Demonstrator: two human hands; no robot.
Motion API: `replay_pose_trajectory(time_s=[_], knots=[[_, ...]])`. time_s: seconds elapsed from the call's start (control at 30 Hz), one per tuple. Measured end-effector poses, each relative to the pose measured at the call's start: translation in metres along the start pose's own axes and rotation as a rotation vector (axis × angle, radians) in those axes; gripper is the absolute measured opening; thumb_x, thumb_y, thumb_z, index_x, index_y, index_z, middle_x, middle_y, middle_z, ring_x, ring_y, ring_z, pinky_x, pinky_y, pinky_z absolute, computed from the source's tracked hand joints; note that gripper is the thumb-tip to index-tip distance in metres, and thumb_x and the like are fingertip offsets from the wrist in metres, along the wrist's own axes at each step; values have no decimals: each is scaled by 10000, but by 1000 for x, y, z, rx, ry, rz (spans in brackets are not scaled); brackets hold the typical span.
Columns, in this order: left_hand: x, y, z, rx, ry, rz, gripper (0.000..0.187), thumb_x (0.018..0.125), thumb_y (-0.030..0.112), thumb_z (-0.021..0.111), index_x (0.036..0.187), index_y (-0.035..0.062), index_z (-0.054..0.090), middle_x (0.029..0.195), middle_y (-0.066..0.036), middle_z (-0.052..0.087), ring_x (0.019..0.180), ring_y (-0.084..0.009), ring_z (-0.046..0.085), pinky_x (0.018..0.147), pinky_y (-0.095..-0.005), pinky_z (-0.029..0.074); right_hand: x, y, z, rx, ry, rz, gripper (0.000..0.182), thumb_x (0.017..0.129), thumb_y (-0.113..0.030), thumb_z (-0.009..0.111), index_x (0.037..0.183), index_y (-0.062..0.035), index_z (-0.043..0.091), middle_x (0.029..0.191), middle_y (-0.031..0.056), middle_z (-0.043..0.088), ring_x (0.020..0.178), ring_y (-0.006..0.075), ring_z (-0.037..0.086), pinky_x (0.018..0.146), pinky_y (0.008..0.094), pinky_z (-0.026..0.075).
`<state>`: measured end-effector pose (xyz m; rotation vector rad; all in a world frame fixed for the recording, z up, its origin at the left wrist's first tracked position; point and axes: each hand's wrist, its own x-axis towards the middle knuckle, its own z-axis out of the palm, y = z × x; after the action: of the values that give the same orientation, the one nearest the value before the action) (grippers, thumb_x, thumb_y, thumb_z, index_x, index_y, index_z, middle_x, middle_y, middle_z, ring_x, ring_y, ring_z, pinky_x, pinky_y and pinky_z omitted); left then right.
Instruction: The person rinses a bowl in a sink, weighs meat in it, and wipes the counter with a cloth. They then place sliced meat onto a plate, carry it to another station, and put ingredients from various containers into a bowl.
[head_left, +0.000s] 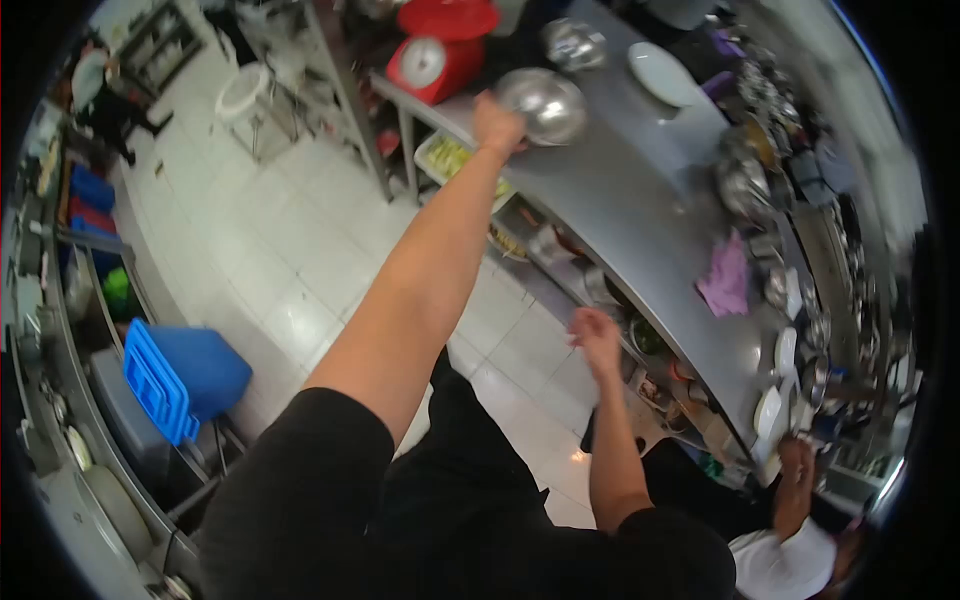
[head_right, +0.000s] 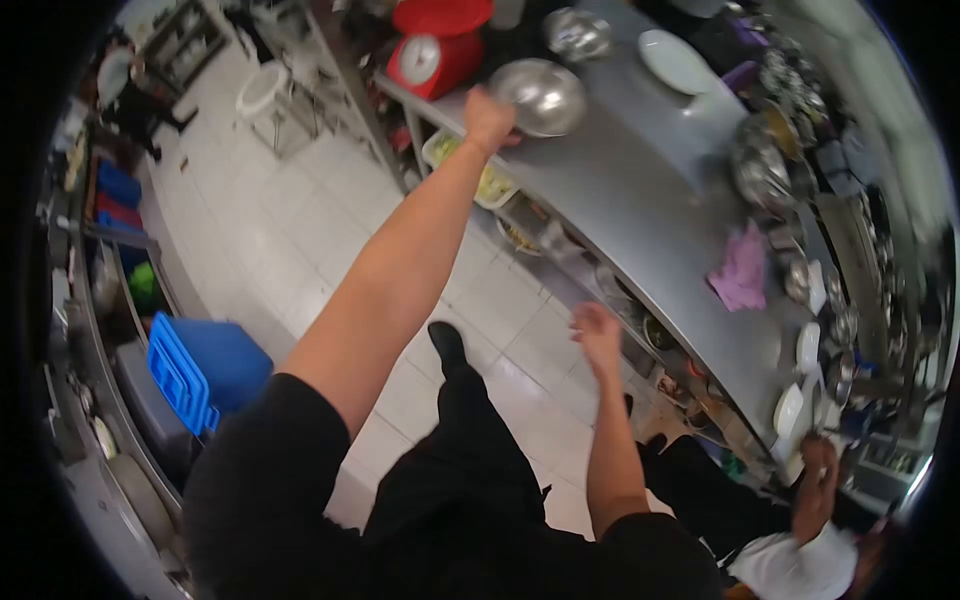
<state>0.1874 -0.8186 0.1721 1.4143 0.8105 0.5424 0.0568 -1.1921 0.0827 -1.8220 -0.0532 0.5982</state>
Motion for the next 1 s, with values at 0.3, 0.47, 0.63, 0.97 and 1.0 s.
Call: replay_pose_trajectory(time_s=[0.3,0.47,0.63,0.97,1.0], knots=[[-38,-45,-126,206,-95,1501,199,786,267,651,959,170,629,1098,-86,581,1009,-333,610,845,-438,549,116,110,189,-774,-441,-209,169,892,-147,609,962,5,631,864,148,675,790,256,649,727,329,503],[-34,-35,-146,146,-8,1567,274,803,339,626,1007,157,634,1064,-93,600,1029,-344,603,904,-495,518,112,138,210,-978,-388,-478,267,900,-152,625,1130,-23,591,1057,137,648,969,245,628,837,392,506],[-31,-41,-145,240,-113,1549,274,805,342,608,955,119,666,1032,-46,620,1134,-338,548,989,-561,438,94,147,226,-970,-374,-427,360,901,-156,636,1221,-31,528,1166,111,593,1060,241,585,900,401,484],[-73,-131,-265,368,-477,603,202,741,130,645,895,93,519,1117,-80,638,961,-318,639,776,-381,563,37,48,240,150,-515,419,518,911,-156,642,1372,-39,436,1347,82,509,1209,238,520,1009,403,446],[-86,-146,-275,309,-440,366,201,767,95,639,921,84,511,1134,-94,641,933,-313,655,746,-354,565,28,1,253,212,-556,402,488,918,-148,626,1361,-32,456,1331,99,523,1195,242,530,1005,390,447]])
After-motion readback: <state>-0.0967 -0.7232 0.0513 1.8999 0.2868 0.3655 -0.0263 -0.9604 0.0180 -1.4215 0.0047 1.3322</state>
